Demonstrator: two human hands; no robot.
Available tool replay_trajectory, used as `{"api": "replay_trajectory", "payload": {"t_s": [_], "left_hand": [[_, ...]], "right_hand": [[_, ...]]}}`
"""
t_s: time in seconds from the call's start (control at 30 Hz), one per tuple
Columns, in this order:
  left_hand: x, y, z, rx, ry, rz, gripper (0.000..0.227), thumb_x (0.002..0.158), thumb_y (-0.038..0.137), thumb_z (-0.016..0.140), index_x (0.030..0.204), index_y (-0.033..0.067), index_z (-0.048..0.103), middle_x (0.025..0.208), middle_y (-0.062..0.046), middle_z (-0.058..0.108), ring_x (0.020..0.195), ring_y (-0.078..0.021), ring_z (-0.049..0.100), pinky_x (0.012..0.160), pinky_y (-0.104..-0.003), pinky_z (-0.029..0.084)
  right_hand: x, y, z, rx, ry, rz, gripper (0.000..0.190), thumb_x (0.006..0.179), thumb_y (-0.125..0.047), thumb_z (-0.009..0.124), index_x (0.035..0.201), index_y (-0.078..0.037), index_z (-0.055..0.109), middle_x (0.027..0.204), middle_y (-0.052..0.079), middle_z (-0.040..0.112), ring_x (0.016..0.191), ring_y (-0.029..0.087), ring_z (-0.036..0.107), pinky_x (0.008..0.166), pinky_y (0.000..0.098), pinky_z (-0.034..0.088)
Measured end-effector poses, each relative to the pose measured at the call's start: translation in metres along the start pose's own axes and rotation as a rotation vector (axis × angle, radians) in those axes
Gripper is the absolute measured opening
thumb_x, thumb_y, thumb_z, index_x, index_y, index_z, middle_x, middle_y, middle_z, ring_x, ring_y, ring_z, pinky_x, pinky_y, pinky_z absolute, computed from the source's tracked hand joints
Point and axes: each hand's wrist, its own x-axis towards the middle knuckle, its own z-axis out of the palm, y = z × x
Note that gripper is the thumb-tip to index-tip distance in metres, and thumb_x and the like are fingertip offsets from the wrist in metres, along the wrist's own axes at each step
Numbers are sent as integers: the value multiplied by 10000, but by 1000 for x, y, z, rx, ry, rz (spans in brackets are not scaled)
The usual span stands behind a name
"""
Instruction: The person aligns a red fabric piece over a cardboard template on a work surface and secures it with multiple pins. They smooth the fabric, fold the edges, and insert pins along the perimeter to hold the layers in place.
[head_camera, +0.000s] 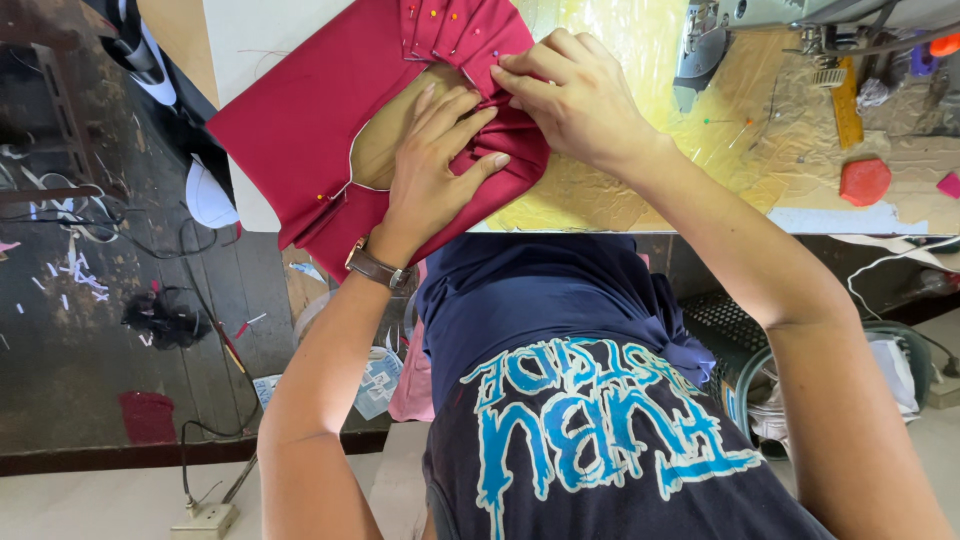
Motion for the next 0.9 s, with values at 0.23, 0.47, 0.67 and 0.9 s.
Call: {"api": "replay_trajectory", "payload": {"t_s": [0.23,0.47,0.67,0.9], "left_hand": [[2,13,-8,-64,-64,-52,467,962,214,789,1362,63,599,1379,-144,581,1276,-327,583,1091,-443,470],[-1,14,-10,4,-91,-36,658,1048,262,777,1543,19,418,1632,-143,274,1437,-331,528,1162,-456,550],[6,20,-14,386,-162,65,639,1070,389,642,1480,-79,500,1539,-181,509,1487,-352,335,1251,-541,228],[-2,9,-6,215,-95,51,512,1055,340,729,1396,-12,581,1525,-165,519,1474,-348,400,1250,-556,274]], "right_hand": [[-5,0,9,-52,4,19,100,1073,-107,721,1152,-96,781,1139,13,726,864,266,578,716,387,421],[-4,-6,8,-117,-19,44,138,1050,-73,693,1131,-131,789,1134,-22,727,848,257,557,701,378,409],[-1,-9,7,-34,66,18,164,1033,15,671,1120,-46,795,1128,25,740,1049,303,661,932,432,471],[-2,-14,7,33,98,72,142,1071,-9,626,1100,-70,751,1097,75,732,1071,303,688,864,409,545]]}}
